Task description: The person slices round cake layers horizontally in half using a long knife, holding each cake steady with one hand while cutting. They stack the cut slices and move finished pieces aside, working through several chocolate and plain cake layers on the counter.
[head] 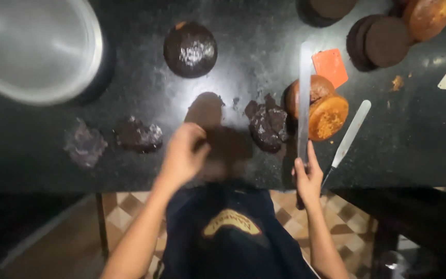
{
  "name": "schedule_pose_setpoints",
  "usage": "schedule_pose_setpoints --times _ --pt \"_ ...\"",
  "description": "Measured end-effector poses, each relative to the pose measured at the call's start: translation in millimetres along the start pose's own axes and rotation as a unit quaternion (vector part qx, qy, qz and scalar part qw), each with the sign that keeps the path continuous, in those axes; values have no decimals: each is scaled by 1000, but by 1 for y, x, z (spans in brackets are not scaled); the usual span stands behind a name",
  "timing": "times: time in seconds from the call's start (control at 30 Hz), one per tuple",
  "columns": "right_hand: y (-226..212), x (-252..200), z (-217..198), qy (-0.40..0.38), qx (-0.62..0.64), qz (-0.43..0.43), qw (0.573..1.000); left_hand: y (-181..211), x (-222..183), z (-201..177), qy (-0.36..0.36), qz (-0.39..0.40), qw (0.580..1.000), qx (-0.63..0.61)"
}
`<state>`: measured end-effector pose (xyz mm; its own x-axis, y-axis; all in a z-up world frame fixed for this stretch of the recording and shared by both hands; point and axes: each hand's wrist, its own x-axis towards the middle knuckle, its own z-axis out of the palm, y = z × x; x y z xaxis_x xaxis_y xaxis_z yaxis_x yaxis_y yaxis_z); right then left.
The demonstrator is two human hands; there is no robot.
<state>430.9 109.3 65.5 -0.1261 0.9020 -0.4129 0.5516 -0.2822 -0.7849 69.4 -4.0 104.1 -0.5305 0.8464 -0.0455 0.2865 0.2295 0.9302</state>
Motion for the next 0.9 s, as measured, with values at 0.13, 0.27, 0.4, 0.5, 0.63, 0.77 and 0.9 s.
schedule_pose_setpoints --times 0.13,0.27,0.4,0.5,0.63,0.77,0.9 --pt "-3 12 11 -5 48 -46 998 -62 -63 45 -166 173 946 220" --pt "5 -3 14 -12 53 -33 998 -80 -87 49 -180 163 949 201" --pt "28 -14 26 -16 29 -73 997 -59 -66 19 -280 117 948 97" --pt "28 -42 30 -15 54 -74 996 -74 -52 16 -91 61 989 98" --pt "19 -61 31 11 105 8 994 -86 -13 27 -60 -126 984 111" --pt "38 -61 23 22 145 14 989 -139 3 56 -234 -326 906 -137" --pt "33 -44 17 29 160 32 986 -116 1 57 -241 -172 955 -7"
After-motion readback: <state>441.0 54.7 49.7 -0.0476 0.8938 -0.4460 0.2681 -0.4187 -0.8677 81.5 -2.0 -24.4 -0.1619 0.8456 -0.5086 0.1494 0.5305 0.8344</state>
